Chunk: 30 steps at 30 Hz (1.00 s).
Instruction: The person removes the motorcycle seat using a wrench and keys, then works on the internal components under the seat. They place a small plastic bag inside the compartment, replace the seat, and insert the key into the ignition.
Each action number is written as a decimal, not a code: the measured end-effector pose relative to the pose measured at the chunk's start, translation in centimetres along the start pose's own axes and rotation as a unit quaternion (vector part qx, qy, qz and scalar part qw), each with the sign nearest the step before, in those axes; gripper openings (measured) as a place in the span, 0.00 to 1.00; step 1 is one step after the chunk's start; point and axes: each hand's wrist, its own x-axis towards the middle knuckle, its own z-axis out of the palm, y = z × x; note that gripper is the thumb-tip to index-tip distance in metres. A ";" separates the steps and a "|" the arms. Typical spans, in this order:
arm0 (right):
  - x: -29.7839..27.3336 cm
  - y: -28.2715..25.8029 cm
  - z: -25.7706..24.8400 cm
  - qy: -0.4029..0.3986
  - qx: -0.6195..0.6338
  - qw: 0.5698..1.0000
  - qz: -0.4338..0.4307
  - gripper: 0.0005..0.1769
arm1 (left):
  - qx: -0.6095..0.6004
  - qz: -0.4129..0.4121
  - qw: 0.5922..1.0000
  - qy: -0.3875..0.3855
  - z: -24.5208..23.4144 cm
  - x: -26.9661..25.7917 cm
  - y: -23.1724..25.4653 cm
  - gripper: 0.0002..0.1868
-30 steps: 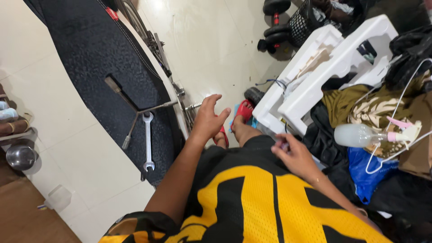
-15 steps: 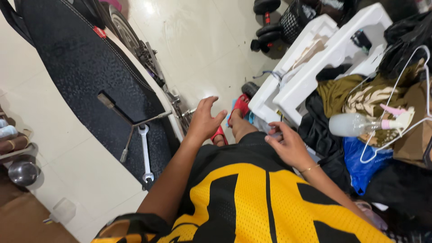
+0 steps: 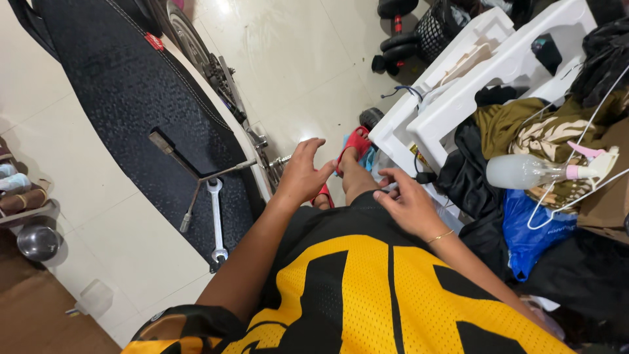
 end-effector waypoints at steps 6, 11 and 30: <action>0.5 -0.3 1.5 -0.018 -0.012 0.999 -0.039 0.27 | 0.002 -0.007 1.000 0.001 -0.3 -1.0 -0.5 0.33; 1.5 -2.2 3.6 -0.056 -0.063 0.990 -0.109 0.28 | -0.006 -0.002 0.999 0.034 -0.6 -3.3 -0.8 0.30; 12.2 -12.2 18.5 -0.102 -0.328 0.845 -0.409 0.31 | 0.265 -0.267 0.872 0.314 -7.0 -16.3 -11.1 0.27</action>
